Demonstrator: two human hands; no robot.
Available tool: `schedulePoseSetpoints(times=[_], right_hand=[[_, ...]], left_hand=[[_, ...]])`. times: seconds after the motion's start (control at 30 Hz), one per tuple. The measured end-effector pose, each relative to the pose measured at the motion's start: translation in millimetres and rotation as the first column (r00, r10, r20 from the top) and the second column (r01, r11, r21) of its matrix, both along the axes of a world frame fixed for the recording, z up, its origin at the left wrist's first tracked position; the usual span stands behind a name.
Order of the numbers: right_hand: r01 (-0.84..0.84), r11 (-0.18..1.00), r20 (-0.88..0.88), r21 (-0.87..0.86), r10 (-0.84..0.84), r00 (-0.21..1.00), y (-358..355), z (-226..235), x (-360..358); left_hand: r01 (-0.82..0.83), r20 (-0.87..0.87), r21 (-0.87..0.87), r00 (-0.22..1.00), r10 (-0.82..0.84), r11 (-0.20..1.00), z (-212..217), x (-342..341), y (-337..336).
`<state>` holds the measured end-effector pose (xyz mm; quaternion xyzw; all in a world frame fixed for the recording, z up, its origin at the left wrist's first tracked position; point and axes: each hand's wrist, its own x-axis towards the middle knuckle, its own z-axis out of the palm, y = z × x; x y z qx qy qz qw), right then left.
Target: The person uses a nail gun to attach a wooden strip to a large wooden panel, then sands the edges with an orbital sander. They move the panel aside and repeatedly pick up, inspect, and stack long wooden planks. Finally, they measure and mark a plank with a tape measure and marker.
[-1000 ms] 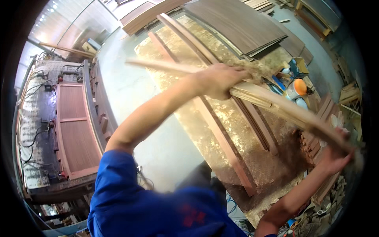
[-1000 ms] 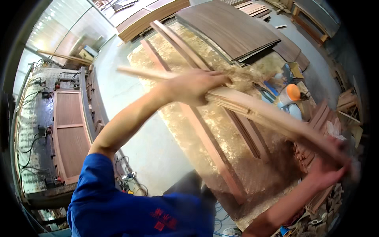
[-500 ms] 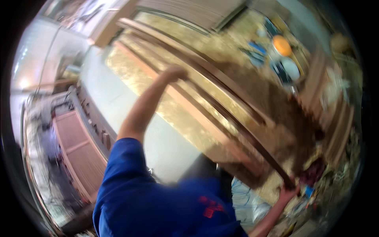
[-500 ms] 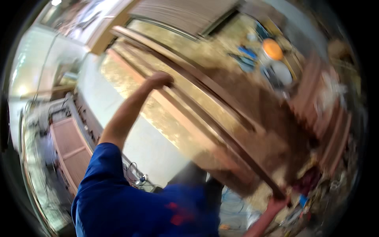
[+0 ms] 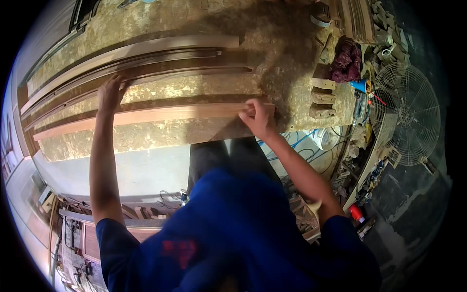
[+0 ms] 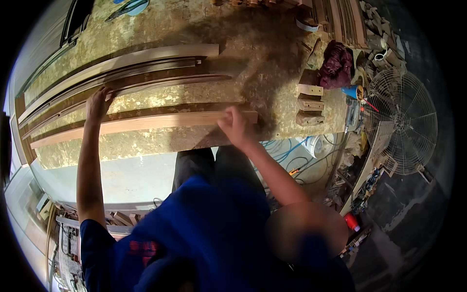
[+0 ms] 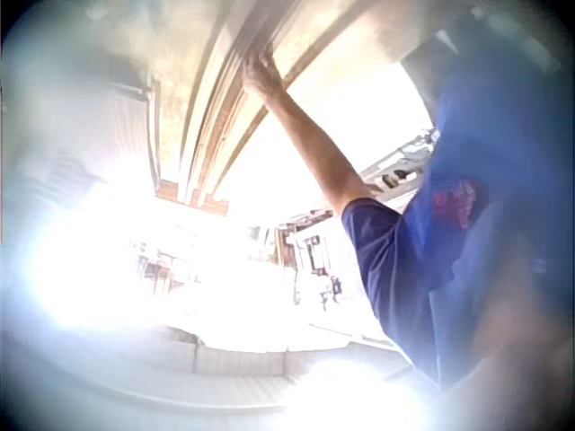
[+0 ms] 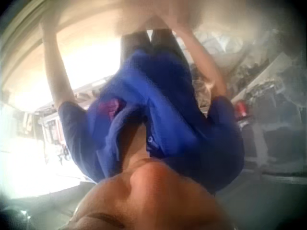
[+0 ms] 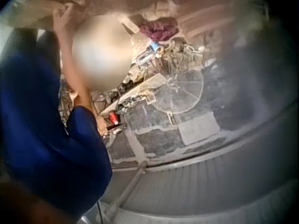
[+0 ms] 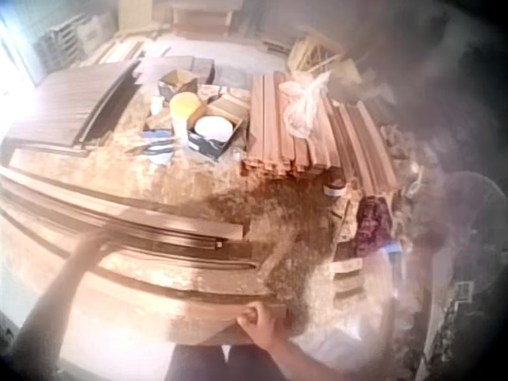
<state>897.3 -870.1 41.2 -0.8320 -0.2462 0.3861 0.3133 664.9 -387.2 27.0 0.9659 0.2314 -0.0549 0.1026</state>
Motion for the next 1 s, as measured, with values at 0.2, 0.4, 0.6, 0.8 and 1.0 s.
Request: schedulePoseSetpoints(times=[0.2,0.4,0.6,0.8,1.0], right_hand=[[-0.396,0.799,0.625,-0.453,0.601,0.499,-21.6,-27.9,26.0],[-0.469,0.880,-0.280,-0.075,0.433,0.857,-39.8,9.2,87.2],[-0.311,0.950,-0.540,0.026,0.275,0.796,-45.5,23.8,99.5],[-0.619,0.764,0.158,-0.182,0.644,0.749,-44.9,82.3,89.1],[-0.498,0.795,0.139,-0.346,0.569,0.810,-136.4,176.4,95.1]], left_hand=[[-0.082,0.086,0.073,0.993,0.076,0.994,6.5,-7.2,-53.5],[0.079,-0.068,-0.197,0.993,-0.094,0.977,37.7,-25.3,-156.8],[0.102,-0.049,-0.187,0.992,-0.113,0.977,31.9,-18.2,-143.6],[-0.081,0.127,-0.140,0.987,0.099,0.987,57.1,-45.1,-152.0],[-0.257,-0.088,-0.952,-0.282,0.955,-0.163,35.3,-144.0,-108.0]])
